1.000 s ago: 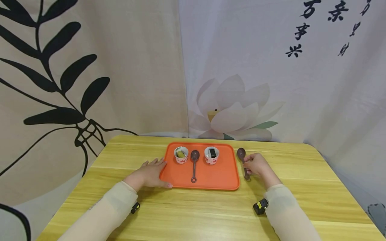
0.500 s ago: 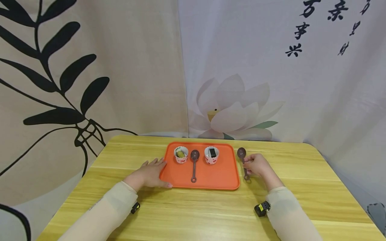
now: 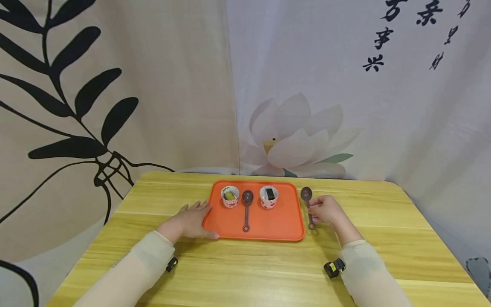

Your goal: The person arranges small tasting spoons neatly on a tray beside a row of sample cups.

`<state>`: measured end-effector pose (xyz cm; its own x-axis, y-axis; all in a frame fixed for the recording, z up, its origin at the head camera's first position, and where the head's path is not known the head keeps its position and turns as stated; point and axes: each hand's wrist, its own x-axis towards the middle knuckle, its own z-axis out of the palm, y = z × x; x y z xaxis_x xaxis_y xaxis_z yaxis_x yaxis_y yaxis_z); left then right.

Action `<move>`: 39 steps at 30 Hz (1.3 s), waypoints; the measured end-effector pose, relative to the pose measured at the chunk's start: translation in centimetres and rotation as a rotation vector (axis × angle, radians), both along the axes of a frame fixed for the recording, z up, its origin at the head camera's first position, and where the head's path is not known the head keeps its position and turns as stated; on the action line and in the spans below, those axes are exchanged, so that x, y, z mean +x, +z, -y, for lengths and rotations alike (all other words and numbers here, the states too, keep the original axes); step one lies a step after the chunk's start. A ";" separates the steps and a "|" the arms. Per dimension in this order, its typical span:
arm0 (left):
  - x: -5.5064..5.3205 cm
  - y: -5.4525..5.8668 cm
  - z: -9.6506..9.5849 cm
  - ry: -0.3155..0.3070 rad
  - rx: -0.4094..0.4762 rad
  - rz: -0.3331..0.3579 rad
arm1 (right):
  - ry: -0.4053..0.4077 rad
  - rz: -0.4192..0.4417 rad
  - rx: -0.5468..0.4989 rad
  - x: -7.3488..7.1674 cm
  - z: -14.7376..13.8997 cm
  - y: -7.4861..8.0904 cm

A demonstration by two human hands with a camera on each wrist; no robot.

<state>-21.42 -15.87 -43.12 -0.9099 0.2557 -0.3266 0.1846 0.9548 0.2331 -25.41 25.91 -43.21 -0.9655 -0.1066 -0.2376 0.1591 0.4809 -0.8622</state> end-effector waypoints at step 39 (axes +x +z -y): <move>-0.1 -0.2 0.0 0.001 0.002 0.002 | 0.003 0.003 -0.089 0.5 2.5 0.0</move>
